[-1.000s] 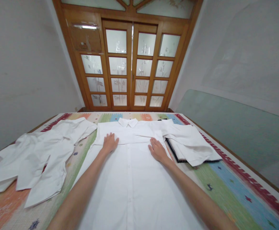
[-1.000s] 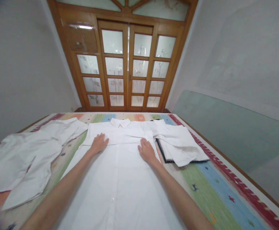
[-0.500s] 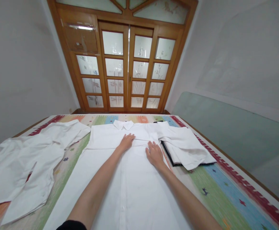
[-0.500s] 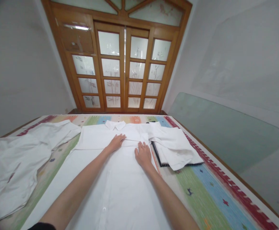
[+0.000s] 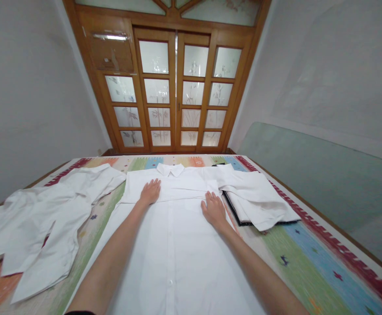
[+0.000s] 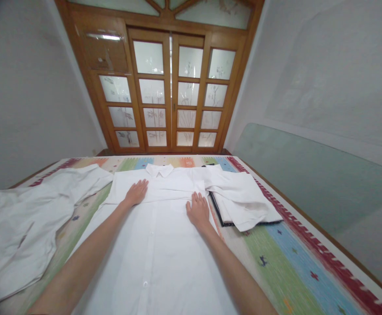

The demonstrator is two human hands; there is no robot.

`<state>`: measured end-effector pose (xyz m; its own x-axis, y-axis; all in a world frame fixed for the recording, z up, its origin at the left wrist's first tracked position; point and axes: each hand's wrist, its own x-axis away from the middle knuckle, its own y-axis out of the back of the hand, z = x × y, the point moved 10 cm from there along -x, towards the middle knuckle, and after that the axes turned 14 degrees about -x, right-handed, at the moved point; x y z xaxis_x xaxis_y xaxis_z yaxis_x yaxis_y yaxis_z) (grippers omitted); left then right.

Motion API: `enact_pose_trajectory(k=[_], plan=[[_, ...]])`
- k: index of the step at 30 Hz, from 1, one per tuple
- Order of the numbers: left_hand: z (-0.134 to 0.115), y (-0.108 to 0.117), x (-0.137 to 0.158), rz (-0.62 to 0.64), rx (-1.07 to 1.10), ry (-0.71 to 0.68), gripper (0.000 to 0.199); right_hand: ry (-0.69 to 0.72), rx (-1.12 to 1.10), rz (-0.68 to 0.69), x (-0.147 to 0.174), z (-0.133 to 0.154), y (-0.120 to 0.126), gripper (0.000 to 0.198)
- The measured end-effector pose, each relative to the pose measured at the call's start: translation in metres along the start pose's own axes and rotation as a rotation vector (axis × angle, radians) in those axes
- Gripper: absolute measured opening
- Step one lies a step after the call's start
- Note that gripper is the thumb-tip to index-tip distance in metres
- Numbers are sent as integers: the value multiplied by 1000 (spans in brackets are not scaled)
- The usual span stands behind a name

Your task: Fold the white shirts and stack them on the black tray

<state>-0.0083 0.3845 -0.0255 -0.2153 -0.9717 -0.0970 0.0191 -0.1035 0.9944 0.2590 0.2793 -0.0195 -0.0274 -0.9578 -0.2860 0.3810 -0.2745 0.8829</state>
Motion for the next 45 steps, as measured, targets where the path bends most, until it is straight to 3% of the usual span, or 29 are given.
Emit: enact_pose_trajectory(k=[4, 8, 11, 16, 18, 20, 24, 30, 34, 37, 42, 45], plan=[[41, -1, 6, 45, -42, 143, 52, 2, 6, 0, 0, 2, 1, 50], [47, 0, 1, 64, -57, 210, 53, -3, 8, 8, -1, 1, -1, 51], [15, 2, -11, 53, -47, 141, 54, 0, 6, 14, -1, 1, -1, 51], [-72, -1, -19, 45, -4, -142, 54, 17, 15, 20, 0, 1, -1, 46], [-91, -4, -15, 45, 3, -201, 54, 26, 20, 11, 0, 1, 1, 44], [-94, -5, -11, 37, 4, -211, 54, 30, 24, 1, 0, 1, 2, 43], [-64, -7, -9, 36, -13, -135, 56, 25, 22, -12, -1, 0, 4, 41], [26, -8, -2, 82, -83, 87, 59, 25, 41, -15, -1, -1, 4, 40], [71, -4, 11, 100, -126, 137, 60, 38, 54, -22, 0, 0, 4, 40], [81, -2, 17, 100, -145, 111, 58, 47, 47, -23, 0, 0, 3, 40], [75, -3, 17, 81, -174, 125, 56, 33, 31, -27, -1, 1, 4, 41], [66, -3, 21, 71, -186, 141, 60, 129, -12, -10, 0, 12, 3, 42]])
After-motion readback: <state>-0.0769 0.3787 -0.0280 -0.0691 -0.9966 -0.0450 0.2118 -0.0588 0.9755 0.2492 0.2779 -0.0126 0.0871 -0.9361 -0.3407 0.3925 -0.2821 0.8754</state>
